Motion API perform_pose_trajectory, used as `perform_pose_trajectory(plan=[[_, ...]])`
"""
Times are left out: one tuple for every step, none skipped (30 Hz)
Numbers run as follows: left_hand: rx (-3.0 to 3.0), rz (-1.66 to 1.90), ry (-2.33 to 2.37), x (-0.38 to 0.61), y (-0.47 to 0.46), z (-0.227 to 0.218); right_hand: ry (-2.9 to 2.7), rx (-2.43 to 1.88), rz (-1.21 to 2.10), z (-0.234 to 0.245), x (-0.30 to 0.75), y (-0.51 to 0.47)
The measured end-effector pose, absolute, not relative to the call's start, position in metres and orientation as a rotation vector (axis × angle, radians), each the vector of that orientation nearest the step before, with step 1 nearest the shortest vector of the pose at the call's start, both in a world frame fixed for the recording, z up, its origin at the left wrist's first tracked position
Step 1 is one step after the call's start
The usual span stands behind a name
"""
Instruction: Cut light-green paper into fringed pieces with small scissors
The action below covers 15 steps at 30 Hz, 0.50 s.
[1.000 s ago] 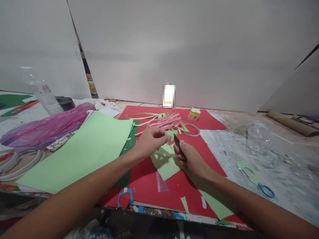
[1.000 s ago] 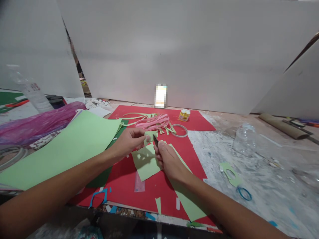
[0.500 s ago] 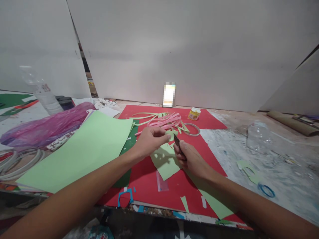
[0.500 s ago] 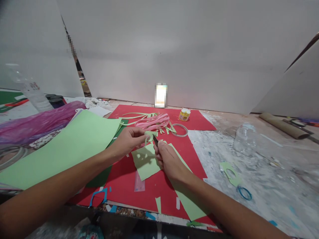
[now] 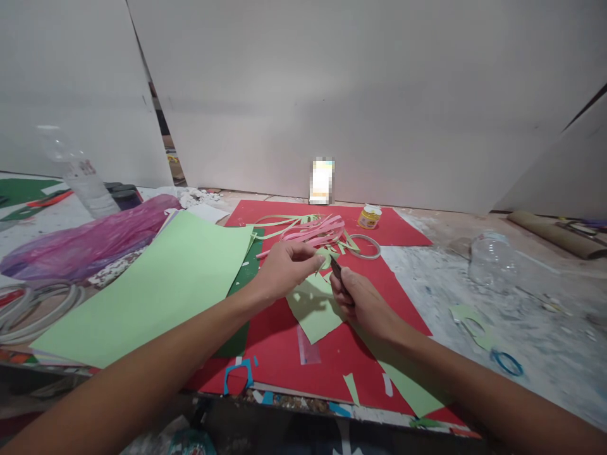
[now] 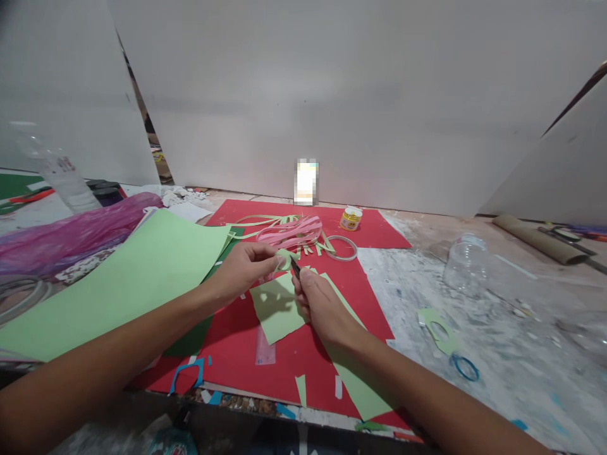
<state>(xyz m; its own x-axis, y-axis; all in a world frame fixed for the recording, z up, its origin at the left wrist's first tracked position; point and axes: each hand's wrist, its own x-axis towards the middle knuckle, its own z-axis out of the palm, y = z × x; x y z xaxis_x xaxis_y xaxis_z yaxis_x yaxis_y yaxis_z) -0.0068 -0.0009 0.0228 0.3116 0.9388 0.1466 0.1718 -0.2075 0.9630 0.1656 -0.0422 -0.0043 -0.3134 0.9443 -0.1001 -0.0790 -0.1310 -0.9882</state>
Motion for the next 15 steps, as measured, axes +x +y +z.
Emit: perform_pose_trajectory(plan=[[1.615,1.008,1.029,-0.0067,-0.0012,0.0232,-1.306,-1.050,1.573,-0.0041,0.1656,-0.0424],[1.608,1.014,1.026,-0.0066,-0.0016,0.0238,-1.313,-1.043,1.572,-0.0039,0.1657,-0.0426],[1.602,1.020,1.024,-0.0063,-0.0022,0.0246,-1.316,-1.035,1.568,-0.0038,0.1658,-0.0429],[1.600,1.024,1.023,-0.0060,-0.0028,0.0255,-1.321,-1.029,1.567,-0.0038,0.1660,-0.0432],[1.601,1.027,1.024,-0.0057,-0.0033,0.0264,-1.324,-1.025,1.565,-0.0038,0.1662,-0.0435],[1.605,1.028,1.026,-0.0054,-0.0038,0.0272,-1.324,-1.023,1.563,-0.0039,0.1663,-0.0438],[1.610,1.025,1.027,-0.0051,-0.0041,0.0279,-1.319,-1.024,1.560,-0.0041,0.1664,-0.0439],[1.616,1.021,1.027,-0.0049,-0.0043,0.0284,-1.314,-1.025,1.561,-0.0043,0.1665,-0.0440],[1.622,1.014,1.023,-0.0047,-0.0044,0.0286,-1.311,-1.026,1.564,-0.0045,0.1665,-0.0440],[1.627,1.006,1.019,-0.0047,-0.0044,0.0285,-1.307,-1.029,1.566,-0.0048,0.1664,-0.0438],[1.631,0.998,1.014,-0.0048,-0.0043,0.0282,-1.302,-1.034,1.567,-0.0050,0.1663,-0.0437],[1.632,0.992,1.010,-0.0048,-0.0042,0.0278,-1.300,-1.038,1.566,-0.0052,0.1662,-0.0435],[1.632,0.991,1.008,-0.0049,-0.0041,0.0274,-1.299,-1.041,1.566,-0.0053,0.1661,-0.0433],[1.631,0.993,1.009,-0.0050,-0.0040,0.0270,-1.298,-1.043,1.562,-0.0052,0.1660,-0.0432],[1.627,0.996,1.012,-0.0051,-0.0040,0.0268,-1.298,-1.044,1.556,-0.0050,0.1660,-0.0431]])
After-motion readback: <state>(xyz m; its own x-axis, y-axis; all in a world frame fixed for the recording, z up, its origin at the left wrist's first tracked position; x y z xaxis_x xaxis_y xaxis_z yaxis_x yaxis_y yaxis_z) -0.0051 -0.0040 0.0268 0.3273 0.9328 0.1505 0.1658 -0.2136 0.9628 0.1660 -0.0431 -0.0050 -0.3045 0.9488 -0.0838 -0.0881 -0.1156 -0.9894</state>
